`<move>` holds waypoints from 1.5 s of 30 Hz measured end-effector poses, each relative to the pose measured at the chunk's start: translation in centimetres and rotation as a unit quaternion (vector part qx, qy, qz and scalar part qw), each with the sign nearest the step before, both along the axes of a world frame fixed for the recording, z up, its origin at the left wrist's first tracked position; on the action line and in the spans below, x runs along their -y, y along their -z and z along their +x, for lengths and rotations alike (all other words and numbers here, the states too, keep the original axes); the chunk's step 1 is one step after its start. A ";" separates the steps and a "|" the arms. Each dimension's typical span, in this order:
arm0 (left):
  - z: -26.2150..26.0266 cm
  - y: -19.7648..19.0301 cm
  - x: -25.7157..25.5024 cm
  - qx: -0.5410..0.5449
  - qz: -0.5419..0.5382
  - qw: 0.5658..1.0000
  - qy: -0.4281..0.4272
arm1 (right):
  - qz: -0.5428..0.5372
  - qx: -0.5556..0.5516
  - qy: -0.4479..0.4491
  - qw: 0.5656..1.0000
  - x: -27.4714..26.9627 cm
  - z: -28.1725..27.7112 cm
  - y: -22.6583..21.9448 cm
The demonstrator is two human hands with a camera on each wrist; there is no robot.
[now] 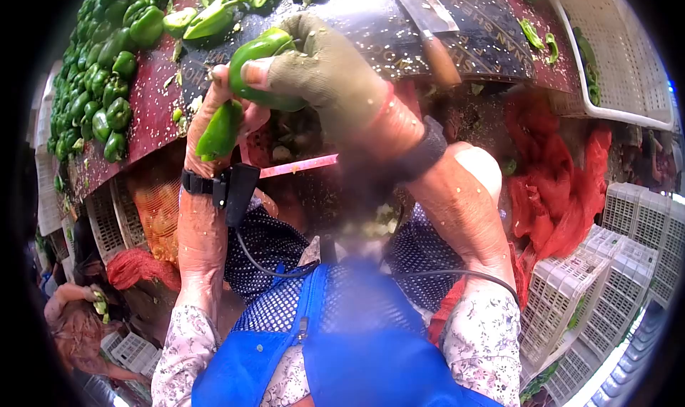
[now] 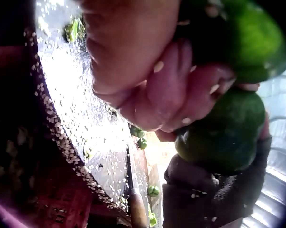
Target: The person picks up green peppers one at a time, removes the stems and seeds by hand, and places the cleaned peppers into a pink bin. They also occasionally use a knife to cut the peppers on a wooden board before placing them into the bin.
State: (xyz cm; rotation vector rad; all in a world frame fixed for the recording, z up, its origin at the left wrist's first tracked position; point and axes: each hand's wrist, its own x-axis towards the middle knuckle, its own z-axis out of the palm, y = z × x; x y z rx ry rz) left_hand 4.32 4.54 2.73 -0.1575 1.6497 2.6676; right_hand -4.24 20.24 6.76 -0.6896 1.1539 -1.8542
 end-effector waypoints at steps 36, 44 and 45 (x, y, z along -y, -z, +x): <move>-1.9 0.4 3.2 -0.012 0.000 0.995 -0.098 | 0.037 -0.007 0.125 0.991 -0.4 -3.6 3.3; -2.3 0.7 1.1 0.044 -0.107 0.990 -0.077 | 0.082 -0.162 0.138 0.974 -0.1 -4.6 5.1; -2.5 1.3 1.3 0.042 -0.149 0.986 -0.056 | 0.086 -0.237 0.136 0.958 0.0 -4.7 5.0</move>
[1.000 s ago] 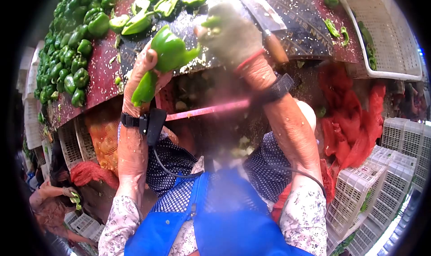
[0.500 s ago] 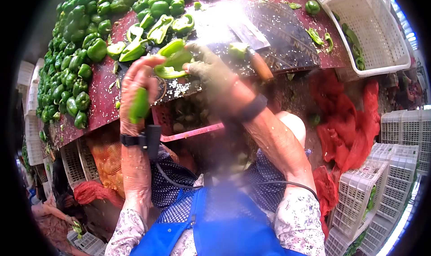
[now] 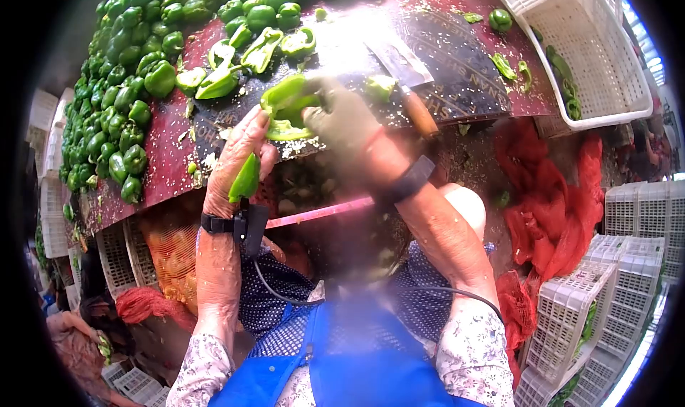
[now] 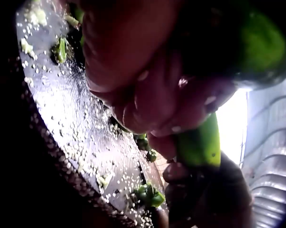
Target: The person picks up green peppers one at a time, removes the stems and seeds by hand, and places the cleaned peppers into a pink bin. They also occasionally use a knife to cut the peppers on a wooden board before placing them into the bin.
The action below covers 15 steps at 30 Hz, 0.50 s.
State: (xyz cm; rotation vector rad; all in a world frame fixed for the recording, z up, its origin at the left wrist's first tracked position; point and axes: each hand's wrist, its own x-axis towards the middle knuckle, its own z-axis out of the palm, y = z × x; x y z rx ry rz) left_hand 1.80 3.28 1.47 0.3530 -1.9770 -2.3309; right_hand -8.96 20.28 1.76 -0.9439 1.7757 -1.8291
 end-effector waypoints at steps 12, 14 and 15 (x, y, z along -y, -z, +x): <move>-0.6 0.5 -2.1 0.018 -0.075 0.996 0.038 | 0.289 -0.486 0.149 0.811 -0.5 1.0 -1.4; -0.5 0.8 -2.1 0.008 -0.084 0.995 0.045 | 0.231 -0.482 0.148 0.832 -0.4 1.0 -0.5; -0.5 1.0 -2.2 0.003 -0.106 0.994 0.039 | 0.200 -0.480 0.147 0.841 -0.3 0.7 0.0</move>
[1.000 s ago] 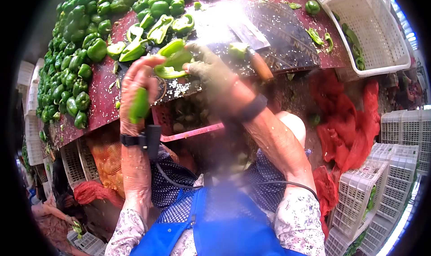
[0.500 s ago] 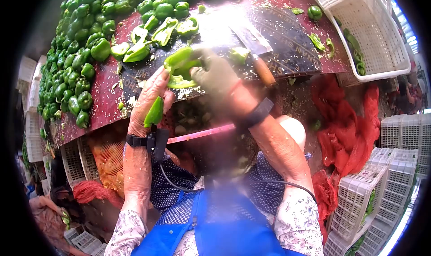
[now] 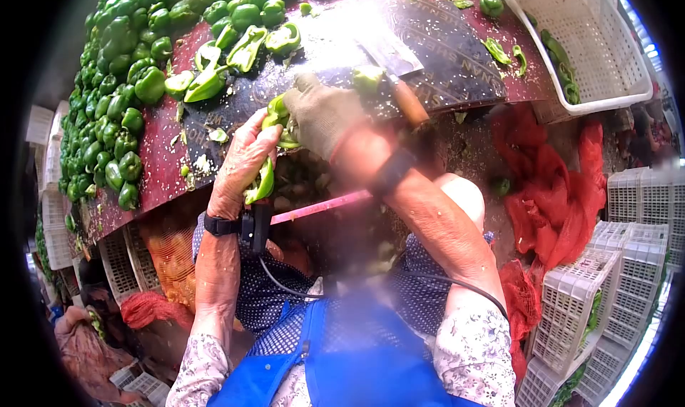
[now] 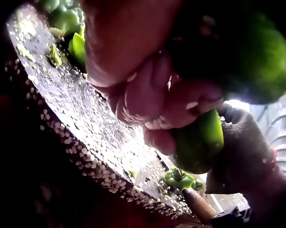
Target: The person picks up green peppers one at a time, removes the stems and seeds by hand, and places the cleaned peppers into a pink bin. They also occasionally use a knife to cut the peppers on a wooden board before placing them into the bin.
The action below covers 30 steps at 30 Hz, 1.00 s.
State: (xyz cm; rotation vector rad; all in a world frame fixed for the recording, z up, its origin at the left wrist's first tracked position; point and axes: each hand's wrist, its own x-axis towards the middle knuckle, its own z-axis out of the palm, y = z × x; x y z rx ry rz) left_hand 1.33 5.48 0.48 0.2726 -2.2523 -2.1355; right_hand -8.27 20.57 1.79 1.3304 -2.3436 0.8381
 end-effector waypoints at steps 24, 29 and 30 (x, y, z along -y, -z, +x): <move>0.1 -2.2 2.1 -0.043 0.160 0.984 -0.068 | -0.387 0.644 -0.322 0.576 -2.5 1.2 -7.1; -1.3 -1.0 2.9 -0.045 0.112 0.991 -0.058 | -0.177 0.671 -0.187 0.696 -1.3 0.3 -1.9; -0.7 -1.9 2.6 -0.072 0.207 0.975 -0.022 | -0.242 0.711 -0.206 0.627 -1.2 1.2 -3.9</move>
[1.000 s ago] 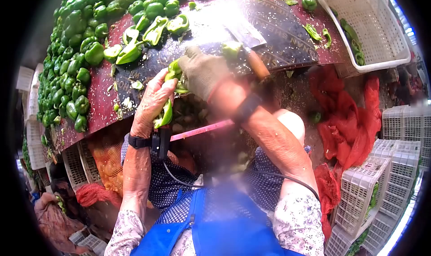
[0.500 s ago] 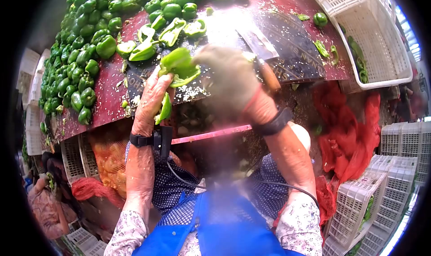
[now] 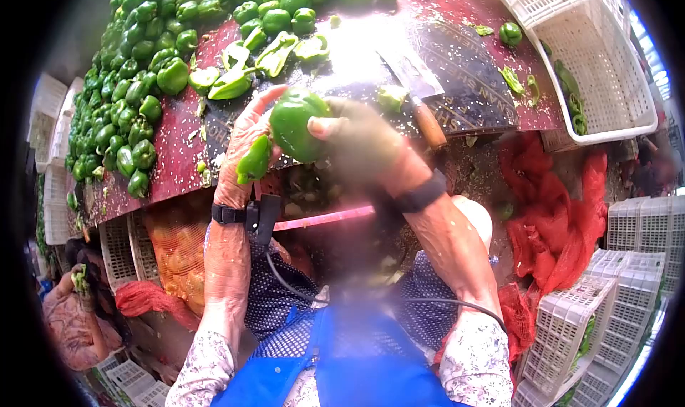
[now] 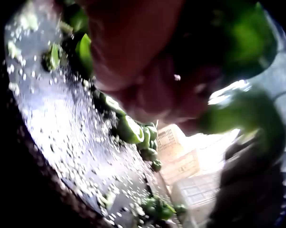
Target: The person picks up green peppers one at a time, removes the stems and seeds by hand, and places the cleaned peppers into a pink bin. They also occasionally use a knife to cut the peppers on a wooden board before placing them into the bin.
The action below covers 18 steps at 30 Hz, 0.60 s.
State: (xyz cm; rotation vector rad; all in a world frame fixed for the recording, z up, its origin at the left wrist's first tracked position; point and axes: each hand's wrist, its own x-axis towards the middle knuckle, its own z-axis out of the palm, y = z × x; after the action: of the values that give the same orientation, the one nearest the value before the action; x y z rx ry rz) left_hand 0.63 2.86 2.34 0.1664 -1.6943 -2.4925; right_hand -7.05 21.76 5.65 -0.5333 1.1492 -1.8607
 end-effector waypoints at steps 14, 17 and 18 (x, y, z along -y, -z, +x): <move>-1.1 1.0 0.0 -0.015 -0.456 0.871 -0.181 | 0.115 -0.238 0.079 0.961 1.9 4.3 4.2; -2.2 4.6 2.5 -0.049 -0.467 0.868 -0.161 | 0.100 -0.109 0.071 0.986 5.3 4.6 7.1; -2.0 4.2 1.5 -0.052 -0.392 0.907 -0.141 | 0.147 -0.146 0.098 0.973 6.0 4.2 7.6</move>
State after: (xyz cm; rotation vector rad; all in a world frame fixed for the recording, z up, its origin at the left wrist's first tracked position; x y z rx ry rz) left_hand -1.39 1.39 -1.88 0.1707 -2.2659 -1.4415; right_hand -2.84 15.79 -1.97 -0.5516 1.6953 -1.7683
